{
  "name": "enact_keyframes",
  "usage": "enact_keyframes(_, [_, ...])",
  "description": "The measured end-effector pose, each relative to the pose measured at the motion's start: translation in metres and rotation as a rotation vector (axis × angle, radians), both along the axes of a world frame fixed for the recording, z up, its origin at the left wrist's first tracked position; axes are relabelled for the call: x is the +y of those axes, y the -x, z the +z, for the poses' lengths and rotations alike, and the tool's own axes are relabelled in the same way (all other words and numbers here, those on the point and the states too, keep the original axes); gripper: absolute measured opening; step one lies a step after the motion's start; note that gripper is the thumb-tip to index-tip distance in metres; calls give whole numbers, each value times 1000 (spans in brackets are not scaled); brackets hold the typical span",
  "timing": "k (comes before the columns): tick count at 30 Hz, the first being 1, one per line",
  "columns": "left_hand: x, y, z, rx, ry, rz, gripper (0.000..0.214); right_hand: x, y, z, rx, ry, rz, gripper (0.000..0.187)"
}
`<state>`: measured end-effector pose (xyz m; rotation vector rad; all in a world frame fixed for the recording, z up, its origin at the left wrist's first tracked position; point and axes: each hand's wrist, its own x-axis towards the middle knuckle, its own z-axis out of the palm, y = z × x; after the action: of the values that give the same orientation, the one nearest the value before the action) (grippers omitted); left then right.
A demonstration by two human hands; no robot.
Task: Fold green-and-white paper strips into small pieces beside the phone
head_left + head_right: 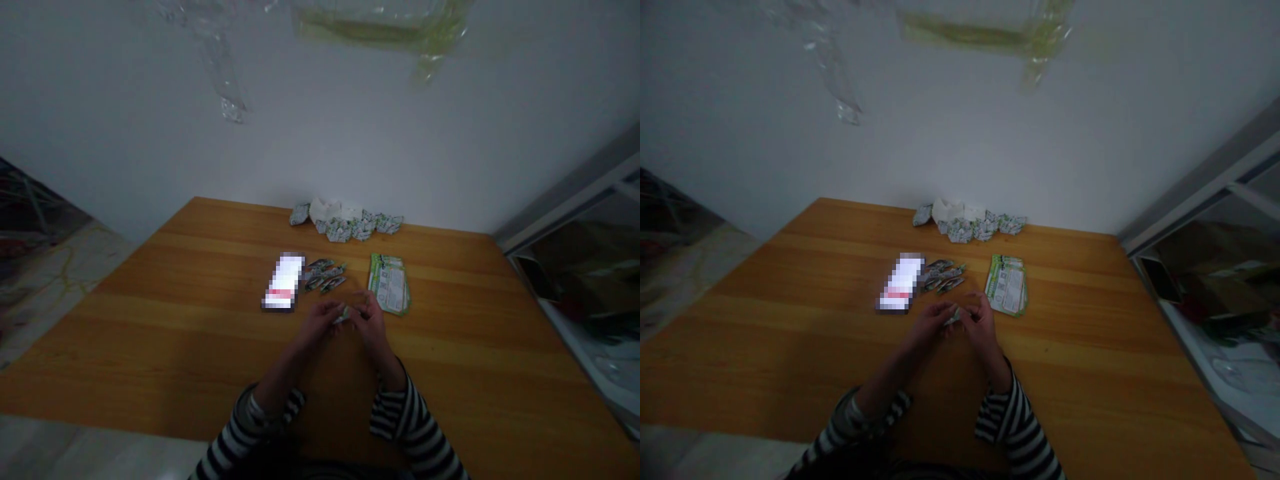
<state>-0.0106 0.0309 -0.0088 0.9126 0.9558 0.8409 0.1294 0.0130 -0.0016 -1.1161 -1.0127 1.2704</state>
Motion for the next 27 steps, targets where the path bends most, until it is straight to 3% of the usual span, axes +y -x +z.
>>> enact_keyframes(6, [1, -4, 0, -74, -63, 119, 38, -4, 13, -3, 74, 9, 110, 43])
enact_keyframes(13, [-3, -5, 11, 58, -224, 209, 33, -3, 13, -7, 37, -5, 39, 47])
enact_keyframes(27, [-2, -6, -2, 105, -230, 172, 32, -5, 12, -4, -27, -12, -27, 48])
